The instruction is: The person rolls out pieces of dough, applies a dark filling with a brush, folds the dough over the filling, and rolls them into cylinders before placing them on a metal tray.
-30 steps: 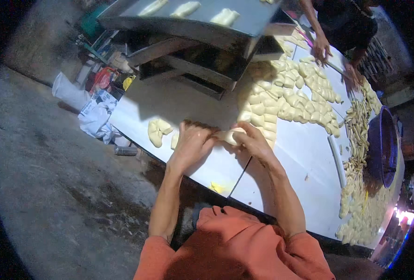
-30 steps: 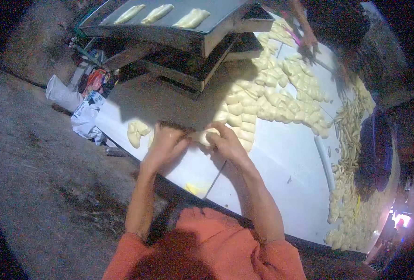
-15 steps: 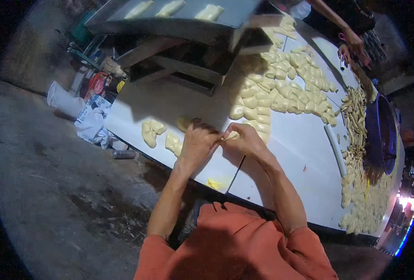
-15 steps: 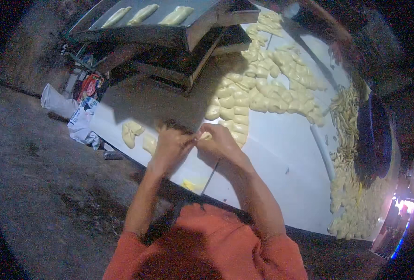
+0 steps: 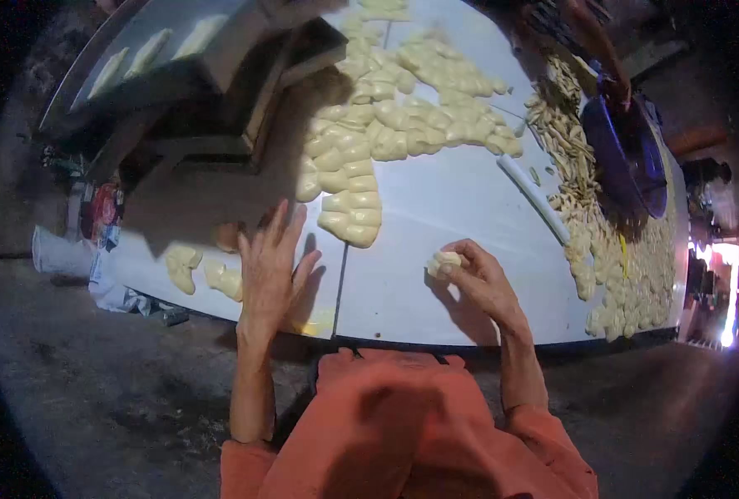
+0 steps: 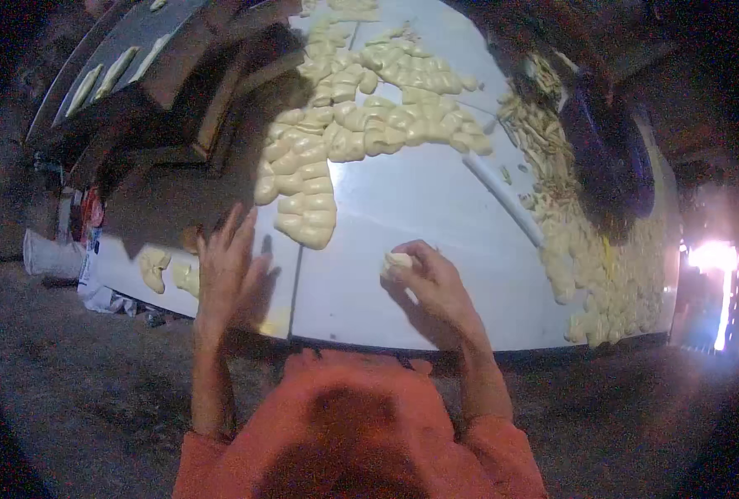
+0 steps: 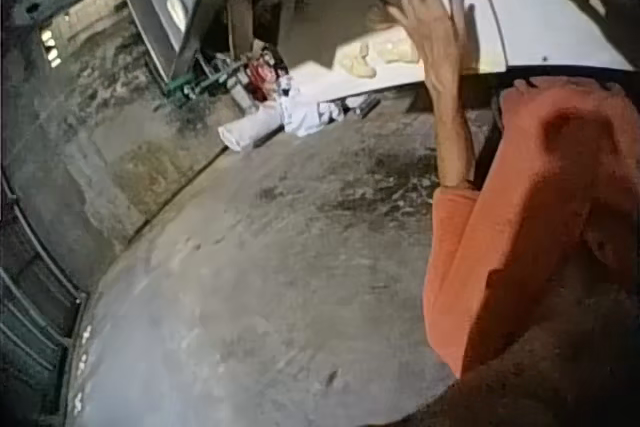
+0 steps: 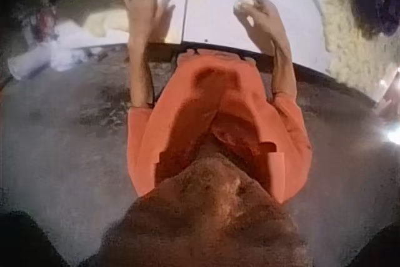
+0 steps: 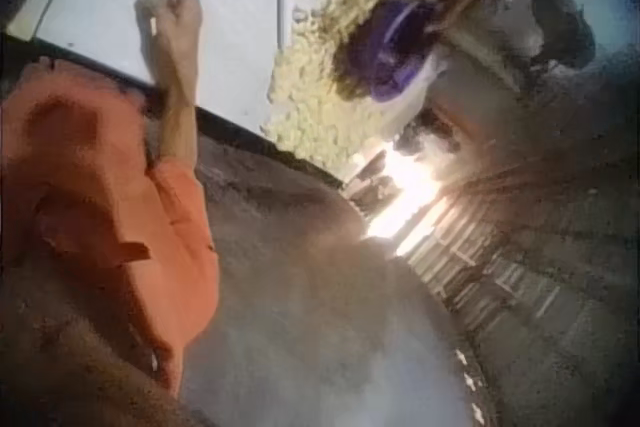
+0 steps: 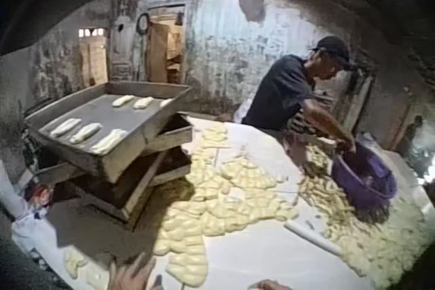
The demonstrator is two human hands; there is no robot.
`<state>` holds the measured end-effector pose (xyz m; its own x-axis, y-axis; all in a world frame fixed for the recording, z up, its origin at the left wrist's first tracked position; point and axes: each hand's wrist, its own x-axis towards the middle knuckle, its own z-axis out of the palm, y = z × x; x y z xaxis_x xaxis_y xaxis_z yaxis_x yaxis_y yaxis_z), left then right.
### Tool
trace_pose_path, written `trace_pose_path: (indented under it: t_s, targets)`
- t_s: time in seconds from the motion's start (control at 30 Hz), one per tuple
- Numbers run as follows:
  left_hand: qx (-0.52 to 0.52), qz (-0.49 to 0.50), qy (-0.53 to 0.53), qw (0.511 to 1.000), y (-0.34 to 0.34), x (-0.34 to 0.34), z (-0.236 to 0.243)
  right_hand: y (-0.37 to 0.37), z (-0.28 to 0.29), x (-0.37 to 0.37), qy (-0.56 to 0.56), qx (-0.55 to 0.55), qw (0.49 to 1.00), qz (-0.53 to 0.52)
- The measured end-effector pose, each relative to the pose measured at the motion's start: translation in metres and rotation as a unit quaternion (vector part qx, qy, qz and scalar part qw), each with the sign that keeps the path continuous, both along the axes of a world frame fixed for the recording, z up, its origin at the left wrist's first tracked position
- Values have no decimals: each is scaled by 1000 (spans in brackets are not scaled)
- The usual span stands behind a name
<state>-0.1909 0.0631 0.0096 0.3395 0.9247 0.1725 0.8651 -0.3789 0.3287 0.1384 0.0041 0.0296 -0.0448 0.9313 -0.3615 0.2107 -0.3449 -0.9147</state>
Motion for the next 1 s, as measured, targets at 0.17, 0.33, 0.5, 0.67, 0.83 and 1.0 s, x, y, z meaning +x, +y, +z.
trace_pose_path:
  t_s: [0.17, 0.33, 0.5, 0.67, 0.83, 1.0]
  targets:
    - [-38, -153, -84, 984, -22, 81, 32, -25, -23, -4, 152, -56, 974, -161]
    - [-52, -246, -50, 966, -59, 135, 7, -37, -15, 6, -354, 108, 928, -42]
    - [-55, -261, -16, 964, -69, 163, -16, -45, -37, 26, -363, 221, 900, 93]
    - [-79, -239, 52, 966, -62, 158, -19, -68, -55, 31, -446, 243, 842, 185]
    - [-68, -242, 85, 964, -65, 152, -17, -71, -51, 34, -487, 223, 821, 200]
    - [-55, -243, 105, 963, -76, 152, -12, -60, -37, 57, -423, 226, 853, 205]
